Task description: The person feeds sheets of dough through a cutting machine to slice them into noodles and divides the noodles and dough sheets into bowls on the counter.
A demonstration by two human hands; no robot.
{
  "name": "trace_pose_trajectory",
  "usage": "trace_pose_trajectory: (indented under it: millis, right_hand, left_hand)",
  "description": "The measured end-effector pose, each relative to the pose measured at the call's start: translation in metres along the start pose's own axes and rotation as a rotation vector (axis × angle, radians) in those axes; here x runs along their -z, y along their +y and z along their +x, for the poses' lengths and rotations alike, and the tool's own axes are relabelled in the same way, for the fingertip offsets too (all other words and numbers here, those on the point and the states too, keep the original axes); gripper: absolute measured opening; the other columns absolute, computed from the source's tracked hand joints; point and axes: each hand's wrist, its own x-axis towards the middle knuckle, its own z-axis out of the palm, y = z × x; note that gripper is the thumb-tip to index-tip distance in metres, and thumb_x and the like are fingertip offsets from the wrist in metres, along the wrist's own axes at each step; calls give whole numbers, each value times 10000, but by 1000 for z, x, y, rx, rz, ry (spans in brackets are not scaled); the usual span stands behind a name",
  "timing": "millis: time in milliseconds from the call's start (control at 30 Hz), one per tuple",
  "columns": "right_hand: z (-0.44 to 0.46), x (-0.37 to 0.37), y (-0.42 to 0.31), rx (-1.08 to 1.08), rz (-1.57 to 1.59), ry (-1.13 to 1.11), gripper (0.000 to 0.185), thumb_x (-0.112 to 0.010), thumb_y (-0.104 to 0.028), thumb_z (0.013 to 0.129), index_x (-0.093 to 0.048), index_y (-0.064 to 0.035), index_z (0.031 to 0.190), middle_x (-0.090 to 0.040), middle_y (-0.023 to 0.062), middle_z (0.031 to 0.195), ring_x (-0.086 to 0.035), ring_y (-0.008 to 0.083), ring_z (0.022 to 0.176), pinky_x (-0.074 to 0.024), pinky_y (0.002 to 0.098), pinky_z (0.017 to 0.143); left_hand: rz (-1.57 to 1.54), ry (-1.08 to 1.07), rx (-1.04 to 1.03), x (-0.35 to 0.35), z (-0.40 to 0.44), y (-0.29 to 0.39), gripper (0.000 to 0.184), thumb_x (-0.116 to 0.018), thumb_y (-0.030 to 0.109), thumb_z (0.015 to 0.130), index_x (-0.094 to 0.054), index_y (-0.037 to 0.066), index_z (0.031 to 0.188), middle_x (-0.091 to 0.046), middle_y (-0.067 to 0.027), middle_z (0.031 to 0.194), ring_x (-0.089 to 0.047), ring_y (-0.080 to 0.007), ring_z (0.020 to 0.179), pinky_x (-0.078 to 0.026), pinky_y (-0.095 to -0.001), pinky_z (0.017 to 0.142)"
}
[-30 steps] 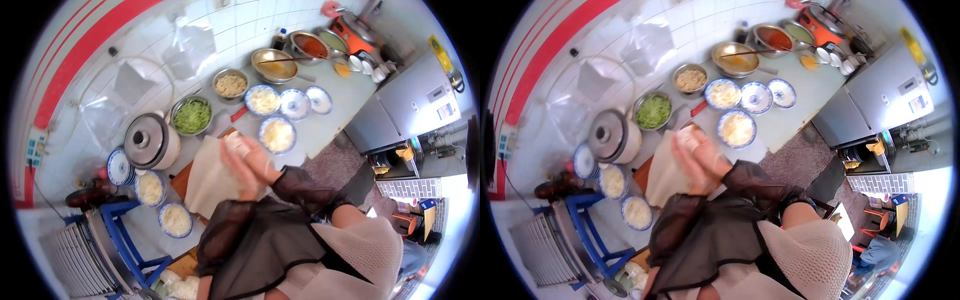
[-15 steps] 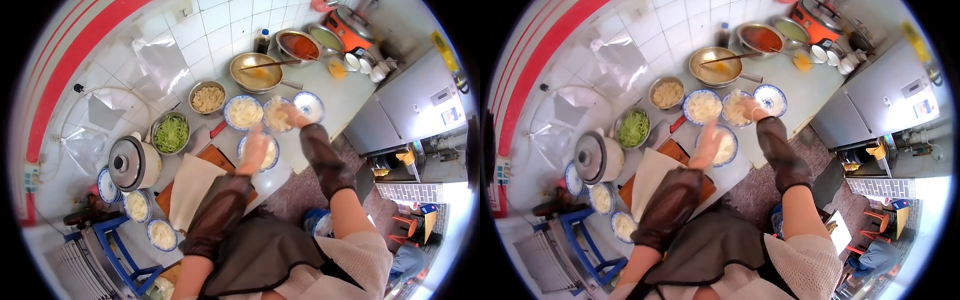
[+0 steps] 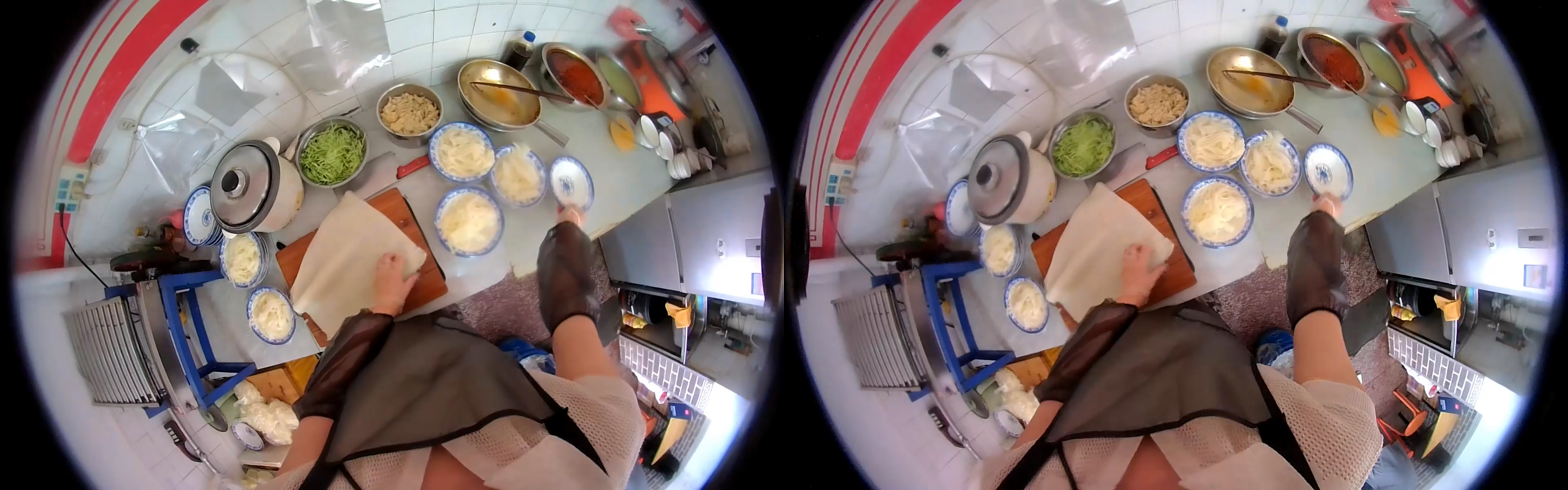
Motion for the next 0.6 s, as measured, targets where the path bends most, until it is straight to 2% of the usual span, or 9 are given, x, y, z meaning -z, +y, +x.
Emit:
trace_pose_trajectory:
  millis: [67,100,133,167,233,333,467,533,600]
  right_hand:
    - [-49,22,-2,44,-233,53,246,-577,-316,793,-696,-102,779,-654,141,830,-646,259,810,-497,364,699]
    - [-61,26,-1,-15,-65,50,234,-571,-289,803,-650,-74,851,-644,133,837,-637,257,786,-497,351,675]
    - [-69,26,2,-114,322,22,246,-565,-263,813,-604,-46,924,-633,125,843,-627,254,761,-498,339,652]
    - [-80,30,-5,-414,1190,7,277,-560,-236,824,-558,-18,996,-623,118,850,-618,252,737,-499,326,628]
    - [-105,50,-17,-577,1569,27,378,-548,-182,844,-465,37,1141,-602,102,863,-599,248,688,-500,301,581]
    - [-132,86,-36,-522,1227,54,361,-537,-189,851,-468,4,1149,-601,87,844,-597,224,693,-488,279,577]
    - [-102,77,-84,184,861,176,310,-605,-243,810,-561,-5,1004,-633,133,864,-604,241,749,-486,338,667]
    - [-47,58,-115,296,563,172,384,-547,-360,814,-617,-24,986,-623,183,978,-581,336,935,-443,411,827]
    - [-27,76,-158,172,398,132,412,-566,-373,791,-612,-35,1023,-622,185,992,-570,349,973,-441,427,849]
  left_hand:
    - [-76,-25,109,-13,5,-4,369,-671,232,712,-529,44,996,-491,-175,1110,-458,-360,1035,-392,-414,876]
    - [-84,-21,118,-20,7,-7,369,-671,232,712,-529,44,996,-491,-175,1110,-458,-360,1035,-392,-414,876]
    - [-45,49,46,-26,8,-12,354,-670,228,711,-528,41,975,-495,-174,1095,-463,-355,1027,-400,-416,860]
    - [-2,115,-28,-27,5,-15,339,-669,223,710,-527,38,955,-500,-173,1080,-467,-351,1019,-408,-417,844]
    - [-1,58,-14,-26,4,-14,317,-657,209,716,-529,40,952,-507,-171,1059,-476,-344,1006,-419,-421,821]
    - [51,-18,-36,-31,19,2,256,-622,185,733,-537,54,936,-525,-152,1027,-495,-337,978,-438,-430,774]
    - [201,-57,23,-48,27,-7,175,-555,164,761,-555,69,908,-569,-125,959,-536,-336,903,-450,-448,714]
    - [156,-88,70,-36,30,0,156,-542,158,764,-561,70,892,-580,-129,909,-548,-341,865,-448,-451,705]
    - [111,-114,119,-23,32,7,141,-530,152,767,-566,71,876,-592,-133,858,-559,-346,826,-446,-455,695]
